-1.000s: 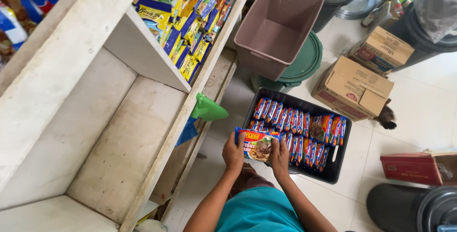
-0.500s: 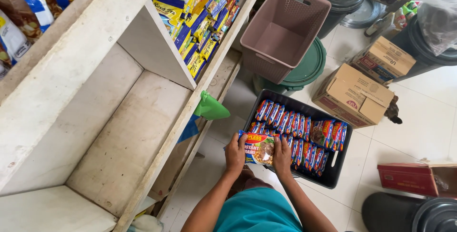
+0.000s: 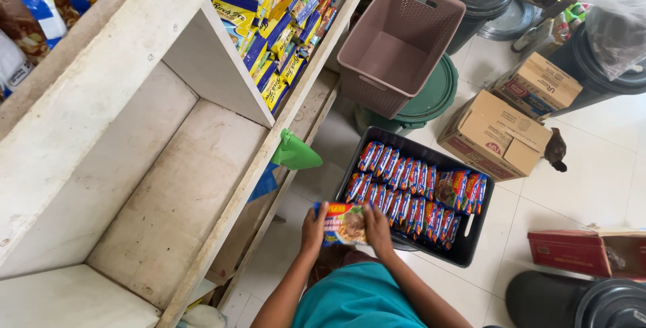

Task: Organizing and restocking packets of instant noodles on grocery store shelves.

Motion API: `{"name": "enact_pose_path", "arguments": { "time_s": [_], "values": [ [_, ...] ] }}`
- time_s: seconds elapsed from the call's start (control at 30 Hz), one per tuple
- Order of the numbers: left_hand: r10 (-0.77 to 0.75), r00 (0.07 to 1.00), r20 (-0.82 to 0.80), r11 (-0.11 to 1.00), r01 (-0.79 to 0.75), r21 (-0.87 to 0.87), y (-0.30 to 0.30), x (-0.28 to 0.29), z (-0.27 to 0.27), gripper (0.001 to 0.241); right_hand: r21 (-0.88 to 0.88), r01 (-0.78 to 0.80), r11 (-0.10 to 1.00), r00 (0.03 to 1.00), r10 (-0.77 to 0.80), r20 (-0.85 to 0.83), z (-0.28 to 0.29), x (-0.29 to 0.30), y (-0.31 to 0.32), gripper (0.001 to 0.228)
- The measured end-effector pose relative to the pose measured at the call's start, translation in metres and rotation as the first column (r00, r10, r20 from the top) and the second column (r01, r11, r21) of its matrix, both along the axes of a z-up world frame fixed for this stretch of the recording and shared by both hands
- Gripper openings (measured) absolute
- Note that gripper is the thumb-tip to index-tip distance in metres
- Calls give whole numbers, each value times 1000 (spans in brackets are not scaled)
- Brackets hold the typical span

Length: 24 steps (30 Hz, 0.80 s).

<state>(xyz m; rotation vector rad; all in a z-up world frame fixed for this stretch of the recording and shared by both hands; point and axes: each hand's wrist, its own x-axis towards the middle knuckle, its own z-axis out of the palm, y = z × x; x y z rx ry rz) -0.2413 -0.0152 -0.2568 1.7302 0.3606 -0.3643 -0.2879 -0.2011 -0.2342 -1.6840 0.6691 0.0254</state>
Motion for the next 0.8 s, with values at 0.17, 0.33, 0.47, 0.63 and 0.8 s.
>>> {"name": "enact_pose_path", "arguments": {
  "time_s": [0.17,0.33,0.47,0.63,0.8],
  "values": [
    [21,995,-102,998,-27,-57,20,-20,1,58,-20,-124,992,989,125,76,-55,-6,9,42],
    [52,999,12,992,-53,111,20,-17,10,58,8,-164,986,986,164,33,-22,8,15,42],
    [83,991,100,994,-90,63,16,-12,14,55,-46,-153,987,985,156,72,-19,14,14,42],
    [65,993,98,998,-65,-1,11,-5,25,55,-224,-104,969,967,151,206,-35,18,6,45],
    [52,988,145,978,-81,195,6,-1,56,53,-158,-91,983,981,116,158,-4,26,8,47]
  ]
}}
